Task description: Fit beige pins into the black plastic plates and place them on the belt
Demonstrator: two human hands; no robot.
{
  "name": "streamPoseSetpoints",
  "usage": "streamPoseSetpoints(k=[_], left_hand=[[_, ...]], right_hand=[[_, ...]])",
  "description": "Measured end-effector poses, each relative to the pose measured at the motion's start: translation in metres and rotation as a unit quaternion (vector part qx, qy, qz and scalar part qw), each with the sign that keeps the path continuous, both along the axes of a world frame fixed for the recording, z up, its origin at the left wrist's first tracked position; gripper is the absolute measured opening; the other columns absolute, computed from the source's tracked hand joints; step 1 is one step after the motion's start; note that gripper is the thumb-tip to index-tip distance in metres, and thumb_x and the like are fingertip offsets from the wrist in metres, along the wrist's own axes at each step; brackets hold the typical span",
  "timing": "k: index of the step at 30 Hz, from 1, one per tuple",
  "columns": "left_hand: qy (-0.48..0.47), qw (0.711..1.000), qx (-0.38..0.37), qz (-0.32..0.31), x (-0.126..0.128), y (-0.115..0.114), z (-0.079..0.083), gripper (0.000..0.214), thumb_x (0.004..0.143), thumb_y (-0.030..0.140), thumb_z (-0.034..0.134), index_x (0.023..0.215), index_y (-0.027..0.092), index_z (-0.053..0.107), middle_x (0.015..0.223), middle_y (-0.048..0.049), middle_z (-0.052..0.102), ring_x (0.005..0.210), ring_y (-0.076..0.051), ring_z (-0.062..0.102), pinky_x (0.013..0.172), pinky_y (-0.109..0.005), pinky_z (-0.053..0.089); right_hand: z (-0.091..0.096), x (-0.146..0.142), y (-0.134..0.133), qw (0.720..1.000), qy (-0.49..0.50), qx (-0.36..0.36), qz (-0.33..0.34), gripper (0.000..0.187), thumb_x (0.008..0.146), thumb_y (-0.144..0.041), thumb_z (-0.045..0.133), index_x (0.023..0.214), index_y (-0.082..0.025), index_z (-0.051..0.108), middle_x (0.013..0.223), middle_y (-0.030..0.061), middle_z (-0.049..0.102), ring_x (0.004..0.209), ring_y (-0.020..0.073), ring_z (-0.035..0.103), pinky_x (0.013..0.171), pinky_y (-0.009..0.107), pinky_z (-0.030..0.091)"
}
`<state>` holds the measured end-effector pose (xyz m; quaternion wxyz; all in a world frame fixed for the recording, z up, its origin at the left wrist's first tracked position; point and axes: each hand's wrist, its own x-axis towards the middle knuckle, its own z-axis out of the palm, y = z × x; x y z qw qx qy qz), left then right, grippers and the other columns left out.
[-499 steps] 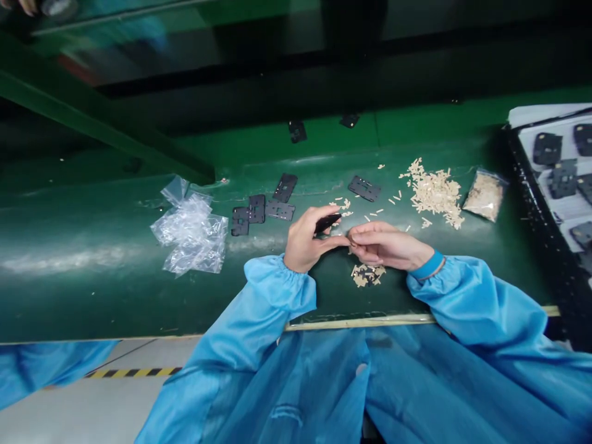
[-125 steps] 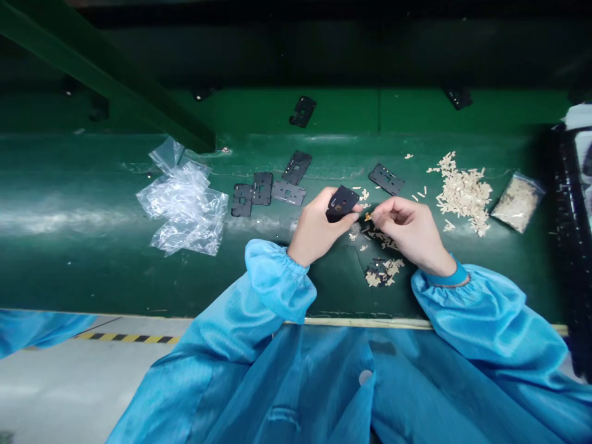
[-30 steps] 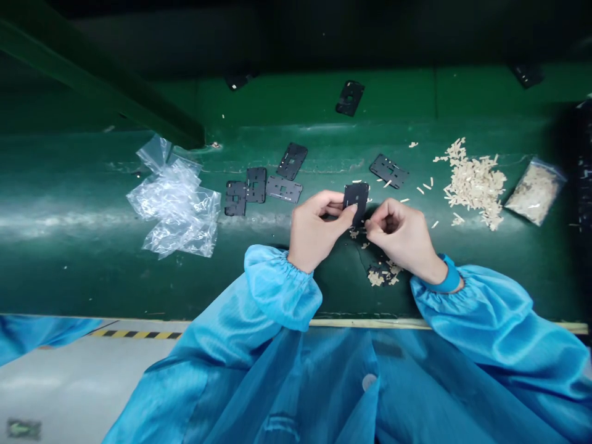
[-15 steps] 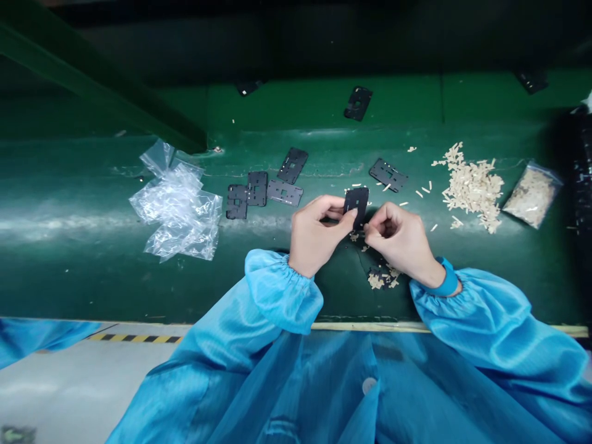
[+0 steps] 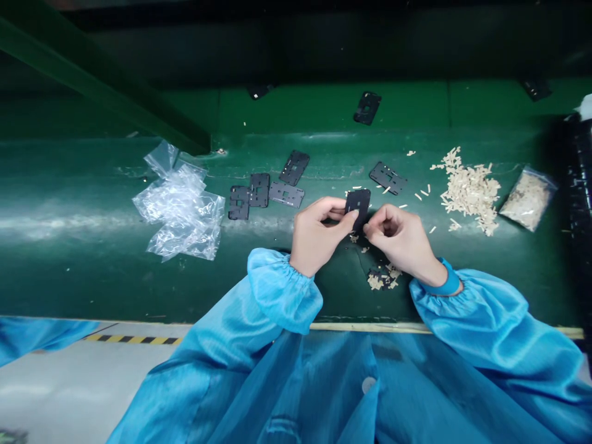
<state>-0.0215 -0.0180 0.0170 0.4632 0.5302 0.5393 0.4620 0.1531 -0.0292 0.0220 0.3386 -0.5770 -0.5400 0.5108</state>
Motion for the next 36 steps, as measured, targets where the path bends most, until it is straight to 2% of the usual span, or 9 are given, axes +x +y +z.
streamPoseSetpoints(k=[10,14,18,22,28,33,36], left_hand=[[-0.026,1.0,-0.012,-0.005,0.001,0.001,0.004,0.006,0.081,0.021,0.076,0.085,0.018,0.074,0.084,-0.0005,0.077,0.074,-0.011,0.071,0.072,-0.022,0.06],[-0.043,0.999,-0.025,-0.007,0.001,0.001,0.003,0.011,0.08,0.027,0.078,0.083,0.018,0.072,0.08,-0.0006,0.076,0.072,-0.012,0.07,0.07,-0.023,0.059],[-0.065,0.997,-0.049,-0.011,0.0,0.001,0.0,0.021,0.079,0.036,0.081,0.084,0.018,0.072,0.079,-0.0008,0.075,0.07,-0.012,0.07,0.069,-0.024,0.06],[-0.088,0.993,-0.077,-0.016,-0.002,0.002,-0.002,0.025,0.077,0.04,0.083,0.085,0.019,0.072,0.08,-0.0006,0.074,0.07,-0.012,0.069,0.07,-0.026,0.061],[-0.136,0.982,-0.129,-0.013,-0.002,0.002,-0.005,0.031,0.074,0.044,0.085,0.083,0.019,0.069,0.074,0.0011,0.072,0.066,-0.013,0.069,0.063,-0.027,0.064],[-0.171,0.974,-0.146,0.009,-0.003,0.004,-0.005,0.037,0.071,0.048,0.087,0.084,0.02,0.067,0.07,0.0025,0.07,0.063,-0.012,0.068,0.056,-0.024,0.062],[-0.19,0.967,-0.168,0.015,-0.003,0.005,-0.003,0.04,0.068,0.049,0.089,0.082,0.02,0.065,0.068,0.0038,0.067,0.061,-0.011,0.067,0.055,-0.023,0.063]], right_hand=[[-0.002,0.002,0.001,1.0,-0.004,-0.008,-0.006,0.015,0.076,-0.025,0.07,0.07,-0.02,0.058,0.062,-0.0032,0.058,0.054,0.0102,0.045,0.052,0.026,0.034],[-0.001,0.002,0.001,1.0,-0.003,-0.016,-0.01,0.016,0.076,-0.024,0.073,0.069,-0.02,0.059,0.062,-0.0023,0.06,0.055,0.0108,0.047,0.053,0.027,0.036],[0.002,0.006,0.004,0.999,0.003,-0.042,-0.001,0.02,0.079,-0.031,0.075,0.071,-0.019,0.061,0.064,-0.0005,0.063,0.055,0.011,0.049,0.052,0.026,0.037],[0.004,0.011,0.006,0.997,0.001,-0.076,0.021,0.029,0.083,-0.042,0.076,0.074,-0.018,0.064,0.062,-0.0007,0.062,0.05,0.01,0.045,0.047,0.025,0.033],[0.008,0.017,0.007,0.995,-0.099,0.001,0.018,0.039,0.079,-0.052,0.082,0.072,-0.018,0.064,0.058,-0.0012,0.059,0.051,0.0102,0.045,0.046,0.025,0.031],[0.017,0.023,0.009,0.997,0.033,-0.06,0.027,0.047,0.088,-0.061,0.072,0.07,-0.019,0.058,0.053,-0.0046,0.049,0.046,0.0084,0.039,0.045,0.025,0.03],[0.018,0.023,0.01,0.994,0.084,-0.074,0.014,0.046,0.089,-0.059,0.072,0.071,-0.019,0.059,0.055,-0.0042,0.051,0.046,0.008,0.039,0.044,0.025,0.03]])
